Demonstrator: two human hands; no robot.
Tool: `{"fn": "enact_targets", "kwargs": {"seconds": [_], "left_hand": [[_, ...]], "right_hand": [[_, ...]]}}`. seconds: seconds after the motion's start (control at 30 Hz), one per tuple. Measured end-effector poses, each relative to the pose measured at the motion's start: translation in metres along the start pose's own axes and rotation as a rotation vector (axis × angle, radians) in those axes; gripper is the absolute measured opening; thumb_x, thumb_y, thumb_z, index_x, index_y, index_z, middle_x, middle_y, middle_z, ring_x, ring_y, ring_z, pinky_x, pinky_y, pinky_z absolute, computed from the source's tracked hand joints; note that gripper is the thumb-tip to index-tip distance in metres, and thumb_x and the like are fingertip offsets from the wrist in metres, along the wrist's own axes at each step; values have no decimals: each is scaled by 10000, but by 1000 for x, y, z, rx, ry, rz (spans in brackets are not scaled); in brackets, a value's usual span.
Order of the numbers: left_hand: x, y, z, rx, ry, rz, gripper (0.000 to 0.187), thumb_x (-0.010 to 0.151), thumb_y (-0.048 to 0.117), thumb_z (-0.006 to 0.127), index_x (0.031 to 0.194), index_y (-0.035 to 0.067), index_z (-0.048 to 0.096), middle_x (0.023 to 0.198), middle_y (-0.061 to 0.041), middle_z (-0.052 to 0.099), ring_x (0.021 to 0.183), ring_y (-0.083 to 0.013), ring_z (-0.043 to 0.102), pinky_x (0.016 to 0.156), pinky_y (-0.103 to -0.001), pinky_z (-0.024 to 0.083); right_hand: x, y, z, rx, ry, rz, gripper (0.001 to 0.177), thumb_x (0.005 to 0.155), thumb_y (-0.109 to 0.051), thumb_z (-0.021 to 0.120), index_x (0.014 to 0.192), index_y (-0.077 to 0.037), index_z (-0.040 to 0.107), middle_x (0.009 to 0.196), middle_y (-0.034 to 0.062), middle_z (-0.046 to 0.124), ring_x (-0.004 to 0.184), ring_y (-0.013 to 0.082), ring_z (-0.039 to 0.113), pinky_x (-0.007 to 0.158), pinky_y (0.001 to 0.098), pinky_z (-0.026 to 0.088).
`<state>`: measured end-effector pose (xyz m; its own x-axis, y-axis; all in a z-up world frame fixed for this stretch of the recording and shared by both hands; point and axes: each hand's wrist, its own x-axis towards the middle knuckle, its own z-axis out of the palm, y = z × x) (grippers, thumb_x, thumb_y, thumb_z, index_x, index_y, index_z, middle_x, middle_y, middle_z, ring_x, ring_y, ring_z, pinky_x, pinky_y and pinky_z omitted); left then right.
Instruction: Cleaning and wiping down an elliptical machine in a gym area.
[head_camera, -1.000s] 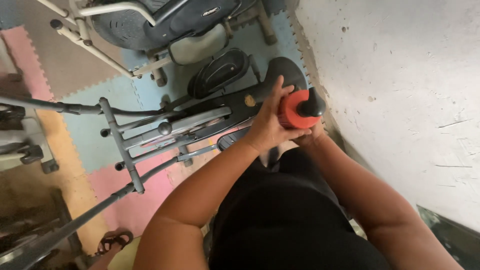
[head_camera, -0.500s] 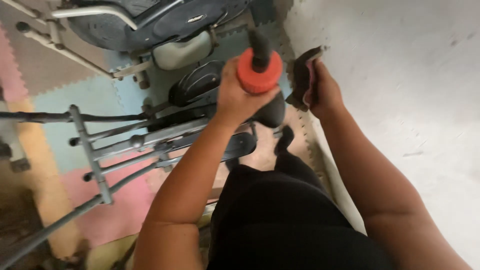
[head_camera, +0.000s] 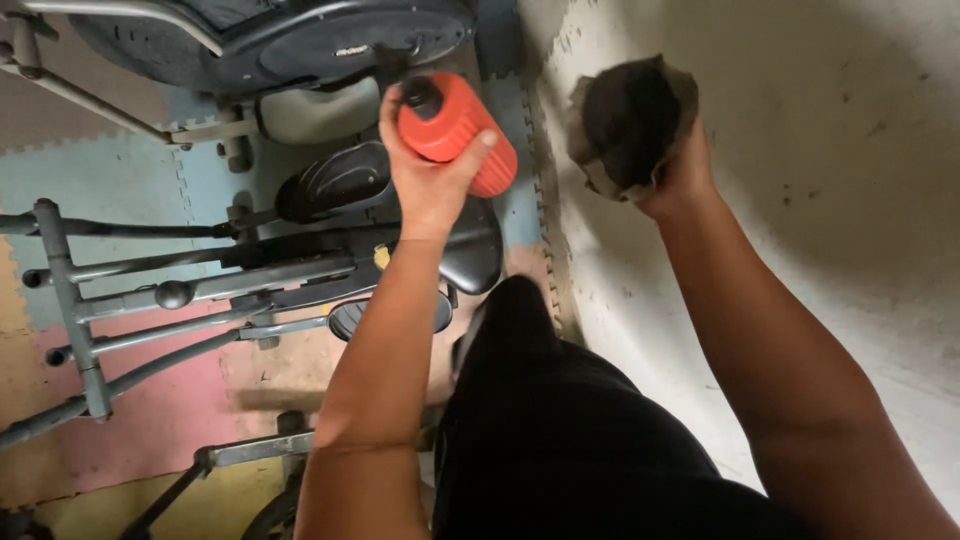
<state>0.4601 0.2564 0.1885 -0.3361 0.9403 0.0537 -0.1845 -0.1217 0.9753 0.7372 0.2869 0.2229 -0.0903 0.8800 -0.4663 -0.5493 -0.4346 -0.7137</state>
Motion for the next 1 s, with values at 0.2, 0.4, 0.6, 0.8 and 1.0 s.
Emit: {"fn": "enact_targets", "kwargs": {"seconds": [0.2, 0.4, 0.6, 0.8, 1.0], "left_hand": [[10, 1, 35, 171, 17, 180, 1025, 764, 172, 986, 1525, -4, 323, 1435, -152, 584, 1307, -227, 616, 1163, -366, 499], [47, 19, 59, 321, -49, 172, 838, 760, 246, 989, 1409, 20, 509, 1332, -132, 697, 1231, -225, 705, 1120, -355, 560], [94, 23, 65, 295, -44, 257, 1083, 693, 300, 1009, 1488, -5, 340, 1343, -145, 625, 1221, -238, 658, 1088, -361, 530], [159, 4, 60, 403, -44, 286, 992, 774, 243, 989, 1521, 52, 366, 1392, -151, 652, 1268, -269, 691, 1113, -366, 551], [241, 6, 65, 356, -63, 181, 1114, 758, 224, 980, 1592, 84, 256, 1299, -136, 664, 1183, -239, 711, 1075, -357, 575]], "right_hand": [[46, -20, 15, -16, -144, 75, 518, 933, -530, 508, 1230, -152, 700, 1171, 46, 737, 1035, 236, 695, 844, 438, 571], [87, -47, 26, -79, -114, -83, 241, 980, -320, 671, 1097, -116, 725, 1029, 17, 772, 943, 181, 715, 899, 362, 590], [157, -58, 57, -131, -109, -154, 172, 1029, -244, 684, 1069, -83, 727, 943, 17, 737, 779, 139, 639, 721, 308, 527], [346, -63, 72, -289, -21, -298, 114, 1004, -206, 702, 989, -94, 705, 860, 31, 743, 743, 175, 716, 659, 373, 581], [409, -83, 158, -1740, -48, -760, 310, 1079, -372, 676, 1138, -70, 712, 1026, 195, 742, 905, 366, 722, 763, 484, 557]]}}
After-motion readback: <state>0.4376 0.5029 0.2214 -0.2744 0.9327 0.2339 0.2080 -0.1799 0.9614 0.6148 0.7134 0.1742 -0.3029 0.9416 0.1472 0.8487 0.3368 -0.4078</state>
